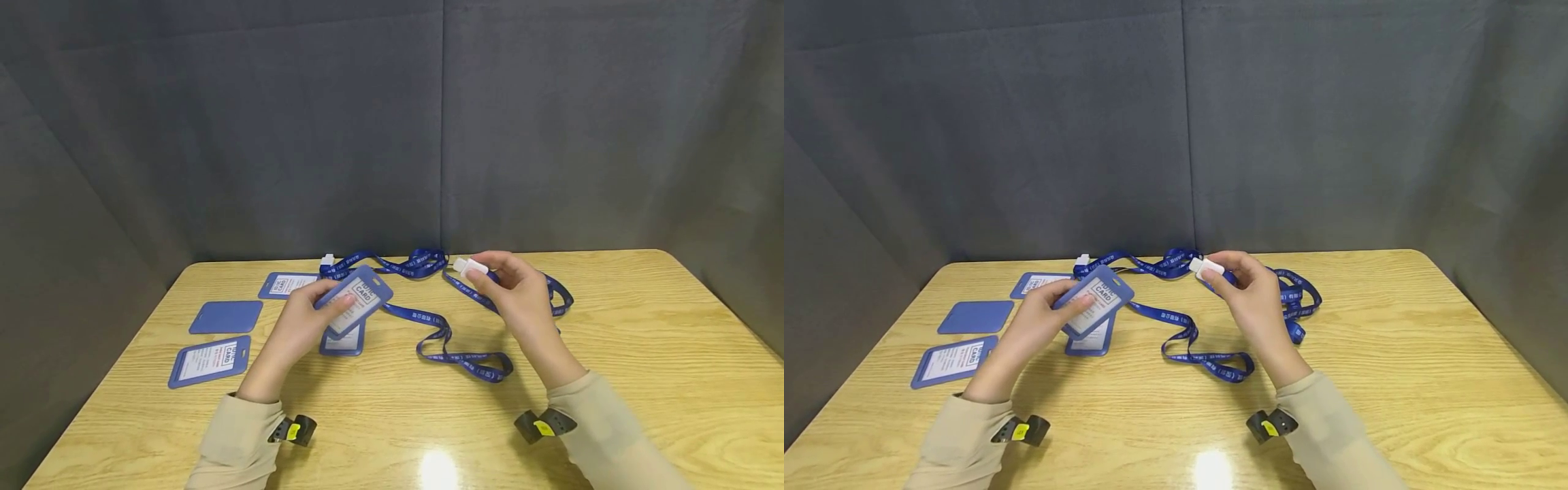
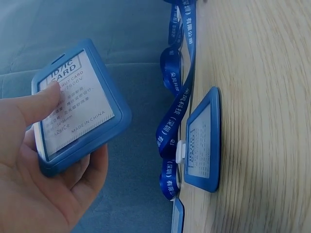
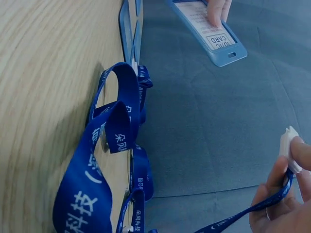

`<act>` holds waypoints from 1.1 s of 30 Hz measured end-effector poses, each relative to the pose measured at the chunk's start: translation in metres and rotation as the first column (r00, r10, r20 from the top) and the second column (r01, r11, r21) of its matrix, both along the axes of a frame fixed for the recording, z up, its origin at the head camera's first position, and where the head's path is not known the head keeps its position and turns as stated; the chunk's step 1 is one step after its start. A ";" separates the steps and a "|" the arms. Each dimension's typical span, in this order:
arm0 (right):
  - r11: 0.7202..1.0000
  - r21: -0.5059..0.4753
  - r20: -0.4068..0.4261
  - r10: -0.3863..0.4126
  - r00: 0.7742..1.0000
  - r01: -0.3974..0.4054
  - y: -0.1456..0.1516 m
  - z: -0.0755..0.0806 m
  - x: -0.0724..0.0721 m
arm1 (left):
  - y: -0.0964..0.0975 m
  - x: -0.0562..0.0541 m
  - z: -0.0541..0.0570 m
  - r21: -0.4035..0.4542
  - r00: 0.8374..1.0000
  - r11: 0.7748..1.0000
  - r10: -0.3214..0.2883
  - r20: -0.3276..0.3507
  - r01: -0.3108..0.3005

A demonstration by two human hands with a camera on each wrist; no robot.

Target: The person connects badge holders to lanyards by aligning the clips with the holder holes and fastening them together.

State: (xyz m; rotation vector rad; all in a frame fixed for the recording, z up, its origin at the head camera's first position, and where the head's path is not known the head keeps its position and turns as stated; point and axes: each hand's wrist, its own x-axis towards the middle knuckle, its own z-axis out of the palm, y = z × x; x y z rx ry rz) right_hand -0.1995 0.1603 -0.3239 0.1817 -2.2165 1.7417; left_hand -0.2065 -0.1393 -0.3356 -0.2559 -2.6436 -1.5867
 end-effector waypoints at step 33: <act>0.907 0.411 -0.057 0.122 0.991 -0.088 -0.019 -0.010 0.007 | 0.027 0.011 -0.004 -0.008 0.995 0.995 -0.101 0.024 0.101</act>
